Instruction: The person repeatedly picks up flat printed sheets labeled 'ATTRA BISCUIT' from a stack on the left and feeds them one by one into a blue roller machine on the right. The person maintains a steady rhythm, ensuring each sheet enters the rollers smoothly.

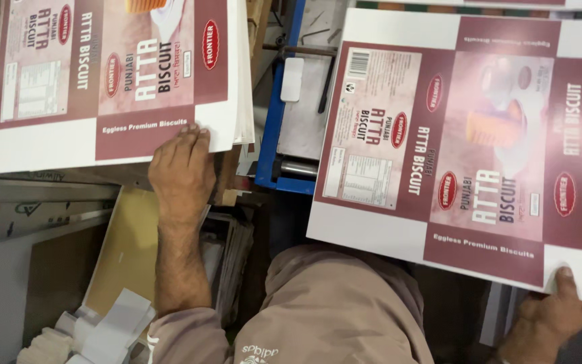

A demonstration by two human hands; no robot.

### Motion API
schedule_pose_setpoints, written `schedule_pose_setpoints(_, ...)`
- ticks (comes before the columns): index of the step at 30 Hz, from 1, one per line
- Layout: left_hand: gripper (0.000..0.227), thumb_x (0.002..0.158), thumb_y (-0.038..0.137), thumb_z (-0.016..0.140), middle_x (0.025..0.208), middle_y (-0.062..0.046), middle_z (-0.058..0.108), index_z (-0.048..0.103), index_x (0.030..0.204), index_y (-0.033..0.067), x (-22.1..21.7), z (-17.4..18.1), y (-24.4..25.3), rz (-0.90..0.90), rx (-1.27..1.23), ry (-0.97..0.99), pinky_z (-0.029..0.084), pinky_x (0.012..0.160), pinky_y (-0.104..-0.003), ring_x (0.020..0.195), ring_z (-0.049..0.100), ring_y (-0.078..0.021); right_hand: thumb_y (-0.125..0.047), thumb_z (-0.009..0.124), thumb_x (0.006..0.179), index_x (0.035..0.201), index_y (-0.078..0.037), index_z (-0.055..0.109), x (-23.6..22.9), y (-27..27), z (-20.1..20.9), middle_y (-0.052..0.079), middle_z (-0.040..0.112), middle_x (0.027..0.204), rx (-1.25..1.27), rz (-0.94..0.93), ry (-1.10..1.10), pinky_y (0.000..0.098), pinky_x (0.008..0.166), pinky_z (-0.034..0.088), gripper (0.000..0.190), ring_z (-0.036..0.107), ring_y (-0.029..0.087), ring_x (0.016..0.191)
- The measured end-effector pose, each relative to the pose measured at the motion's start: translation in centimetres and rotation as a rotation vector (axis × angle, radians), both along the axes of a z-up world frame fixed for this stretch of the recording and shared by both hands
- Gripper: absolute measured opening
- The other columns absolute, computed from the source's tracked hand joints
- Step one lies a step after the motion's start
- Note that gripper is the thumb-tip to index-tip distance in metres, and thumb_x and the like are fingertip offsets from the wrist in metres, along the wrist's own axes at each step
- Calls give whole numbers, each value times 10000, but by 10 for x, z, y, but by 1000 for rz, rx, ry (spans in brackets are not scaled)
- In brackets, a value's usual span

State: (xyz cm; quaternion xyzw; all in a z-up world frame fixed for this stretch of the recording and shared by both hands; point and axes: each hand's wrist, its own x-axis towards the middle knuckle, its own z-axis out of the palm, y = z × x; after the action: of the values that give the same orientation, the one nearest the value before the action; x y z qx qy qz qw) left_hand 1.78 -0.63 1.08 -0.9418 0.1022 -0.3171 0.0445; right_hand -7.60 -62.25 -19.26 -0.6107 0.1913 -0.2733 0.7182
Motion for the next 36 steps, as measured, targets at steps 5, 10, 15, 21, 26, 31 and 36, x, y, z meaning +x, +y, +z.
schedule_pose_setpoints(5,229,904,46,753,1138,-74,729,727,1130,71,-5,4,0,20,-65,50,546,928,-407,1089,697,-262,130,487,1011,1483,144,492,47,2,12,291,643,1436,113,-1,-23,432,1169,611,472,718,362,1337)
schedule_pose_setpoints(10,312,844,40,769,1172,-81,724,720,1150,70,-4,8,-3,43,-100,104,530,968,-432,1135,682,-276,30,515,1070,1401,97,549,119,12,0,232,667,1336,187,-28,-23,439,1174,626,339,729,309,1273)
schedule_pose_setpoints(15,371,828,43,786,1192,-99,715,710,1191,57,-6,9,-7,37,-151,151,506,993,-459,1157,648,-298,-15,518,1083,1363,48,538,152,53,3,176,670,1306,369,-27,137,399,1082,617,287,705,249,1203)
schedule_pose_setpoints(21,355,865,95,750,1224,-136,714,698,1211,35,-4,21,38,-216,-271,239,485,1020,-482,1153,651,-345,-152,503,1097,1434,66,473,116,134,17,223,665,1227,397,348,405,358,880,646,402,723,274,1038)
schedule_pose_setpoints(26,254,1053,148,659,1061,-143,717,741,1262,29,5,15,68,34,-872,-10,505,819,-359,914,653,-298,-177,523,1056,1403,52,503,102,167,40,232,663,1255,452,522,445,369,840,638,416,723,281,1029)
schedule_pose_setpoints(31,318,862,13,632,1188,-220,667,639,1178,-31,5,-1,-19,-205,-417,-22,497,974,-509,1130,636,-407,-160,552,1047,1385,37,551,103,203,71,220,662,1296,454,783,281,397,856,623,391,706,311,1084)
schedule_pose_setpoints(36,398,860,211,714,1303,-158,609,636,1217,53,-6,-7,-158,-325,-307,379,366,1129,-593,1284,530,-355,-120,593,1025,1333,-1,543,106,249,86,117,648,1256,584,1082,39,443,915,649,334,668,251,1165)
